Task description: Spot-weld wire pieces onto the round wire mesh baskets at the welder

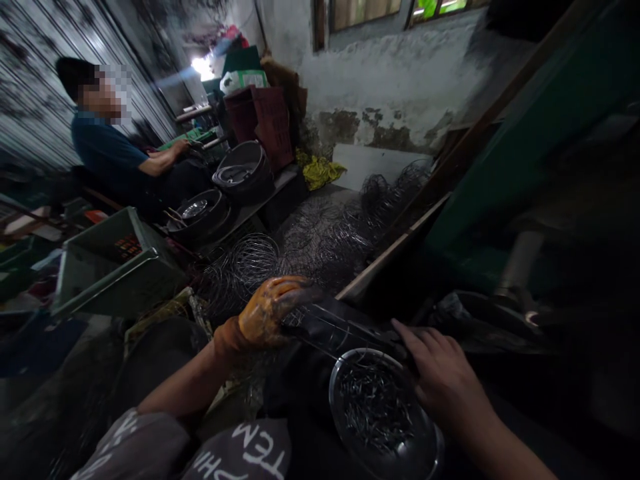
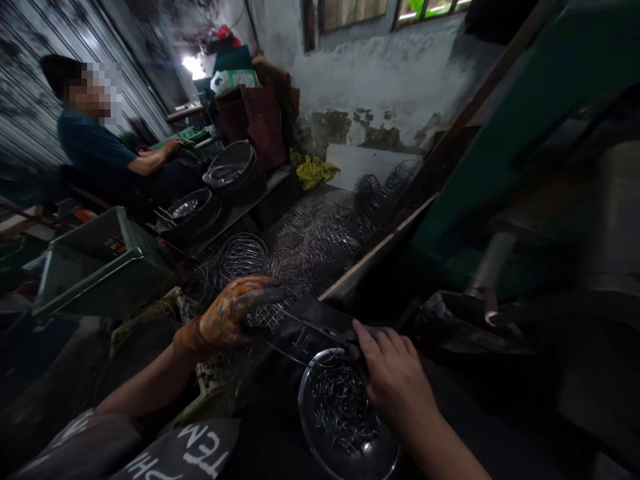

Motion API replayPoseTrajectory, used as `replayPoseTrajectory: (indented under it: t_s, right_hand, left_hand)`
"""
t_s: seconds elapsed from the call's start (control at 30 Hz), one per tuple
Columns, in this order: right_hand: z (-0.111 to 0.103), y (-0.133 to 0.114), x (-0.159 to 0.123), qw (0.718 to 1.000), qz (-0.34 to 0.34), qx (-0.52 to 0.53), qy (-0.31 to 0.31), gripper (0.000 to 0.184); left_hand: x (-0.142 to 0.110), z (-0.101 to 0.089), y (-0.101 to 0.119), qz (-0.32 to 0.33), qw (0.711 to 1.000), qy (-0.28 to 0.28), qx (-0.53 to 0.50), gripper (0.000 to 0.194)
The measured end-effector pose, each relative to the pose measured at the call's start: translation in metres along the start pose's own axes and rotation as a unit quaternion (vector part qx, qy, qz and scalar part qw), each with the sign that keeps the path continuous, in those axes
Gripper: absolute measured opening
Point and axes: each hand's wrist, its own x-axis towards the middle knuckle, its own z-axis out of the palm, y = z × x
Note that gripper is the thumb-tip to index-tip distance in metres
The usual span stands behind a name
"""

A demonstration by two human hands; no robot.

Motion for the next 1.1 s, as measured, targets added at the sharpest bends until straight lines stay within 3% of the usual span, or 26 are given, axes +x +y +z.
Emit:
replayPoseTrajectory:
  t_s: [0.1,0.2,0.33,0.47,0.53,0.57,0.63,0.8,0.93,1.1]
  right_hand:
    - [0.004,0.007,-0.008,0.992,0.082,0.079,-0.052,0.062]
    - [-0.001,0.005,-0.006,0.954,0.165,0.216,-0.13,0.054]
    - [-0.025,-0.004,0.013,0.838,0.217,0.424,-0.265,0.043]
    - [-0.035,0.002,0.027,0.715,0.273,0.536,-0.355,0.047]
    - [-0.031,0.008,0.025,0.68,0.293,0.563,-0.368,0.056]
    - [-0.028,0.009,0.022,0.675,0.3,0.567,-0.366,0.059]
    - [-0.027,0.01,0.016,0.688,0.312,0.557,-0.347,0.062]
    - [-0.04,0.004,0.009,0.796,0.332,0.445,-0.241,0.059]
    - [-0.042,0.004,0.006,0.856,0.276,0.373,-0.229,0.06]
    - [-0.023,0.005,-0.017,0.927,0.203,0.238,-0.206,0.066]
  left_hand:
    - [0.0,0.002,0.0,-0.002,1.0,0.011,0.01,0.078]
    - [0.002,0.002,-0.003,0.007,1.0,0.013,0.007,0.08]
    - [0.0,0.001,-0.009,0.033,0.999,-0.018,-0.008,0.078]
    - [-0.005,0.003,-0.01,0.043,0.999,-0.021,-0.006,0.075]
    - [-0.008,0.004,-0.01,0.04,0.999,-0.015,-0.008,0.074]
    - [-0.009,0.004,-0.01,0.034,0.999,-0.01,-0.011,0.074]
    - [-0.011,0.003,-0.01,0.017,1.0,-0.003,-0.016,0.072]
    - [-0.014,0.001,-0.011,-0.011,0.999,0.012,-0.032,0.071]
    - [-0.011,0.002,-0.008,0.003,1.0,0.006,-0.022,0.075]
    - [-0.01,0.004,-0.006,0.011,1.0,0.002,-0.023,0.075]
